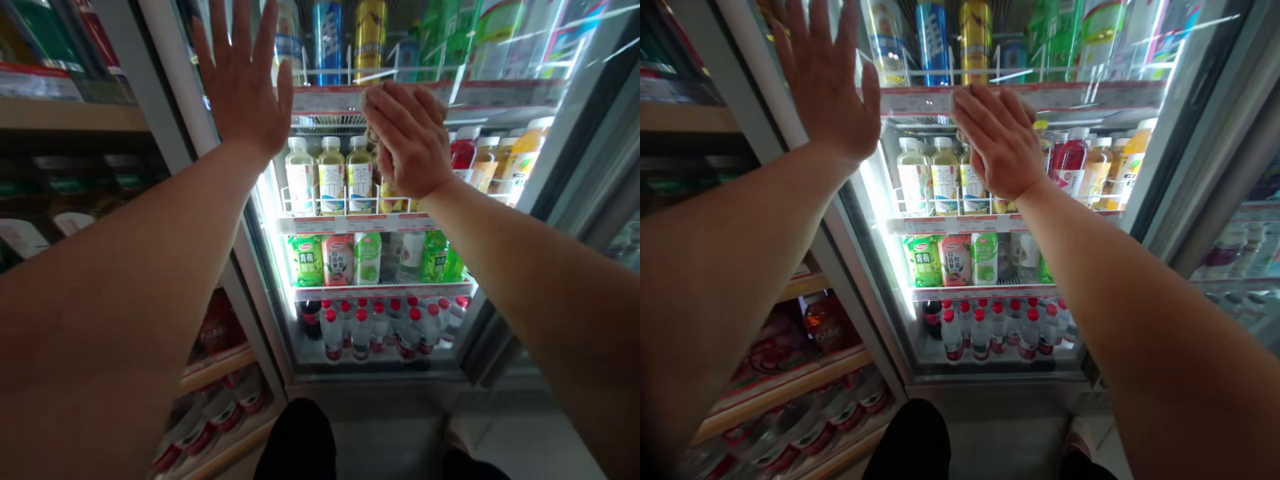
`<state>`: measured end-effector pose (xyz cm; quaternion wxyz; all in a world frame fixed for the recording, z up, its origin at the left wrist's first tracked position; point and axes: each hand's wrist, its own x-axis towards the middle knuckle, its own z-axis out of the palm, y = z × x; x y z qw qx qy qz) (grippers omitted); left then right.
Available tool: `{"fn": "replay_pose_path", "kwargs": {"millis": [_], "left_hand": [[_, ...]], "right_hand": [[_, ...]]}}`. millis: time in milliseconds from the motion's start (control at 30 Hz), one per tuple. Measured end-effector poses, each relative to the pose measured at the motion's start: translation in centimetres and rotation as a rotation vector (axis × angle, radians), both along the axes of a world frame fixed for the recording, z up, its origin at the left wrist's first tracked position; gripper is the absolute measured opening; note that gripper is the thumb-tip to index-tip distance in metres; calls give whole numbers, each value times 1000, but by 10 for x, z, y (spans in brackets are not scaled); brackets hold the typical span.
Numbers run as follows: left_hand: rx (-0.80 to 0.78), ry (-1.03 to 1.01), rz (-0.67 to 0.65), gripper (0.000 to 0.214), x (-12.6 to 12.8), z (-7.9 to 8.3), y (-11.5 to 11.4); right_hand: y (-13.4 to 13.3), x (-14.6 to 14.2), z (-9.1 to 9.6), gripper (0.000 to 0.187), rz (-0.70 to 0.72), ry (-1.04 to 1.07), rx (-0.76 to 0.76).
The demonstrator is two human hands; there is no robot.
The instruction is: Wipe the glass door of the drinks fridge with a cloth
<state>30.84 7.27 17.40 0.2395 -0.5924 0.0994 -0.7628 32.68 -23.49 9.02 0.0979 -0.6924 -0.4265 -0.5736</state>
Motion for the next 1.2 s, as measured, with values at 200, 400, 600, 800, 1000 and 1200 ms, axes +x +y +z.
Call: {"fn": "replay_pose_path", "kwargs": {"millis": [200, 400, 600, 800, 1000, 1200], "left_hand": [[-1, 31, 70, 53, -1, 0, 2], [-60, 107, 109, 54, 2, 5, 5], [-90, 126, 50, 54, 6, 6, 5], [-28, 133, -25, 57, 10, 7, 8], [-325, 324, -70, 67, -18, -11, -25], [-370, 348, -377, 58, -33, -92, -53]], "right_hand": [[-1, 4, 1, 48, -97, -52, 419], [-4, 4, -2, 49, 35, -97, -17], [-1, 7, -2, 48, -32, -25, 374], [-2, 2, -6, 47, 15, -50, -6], [-1, 9, -6, 49, 3, -11, 479], [-4, 10, -8, 52, 70, -12, 221]]}}
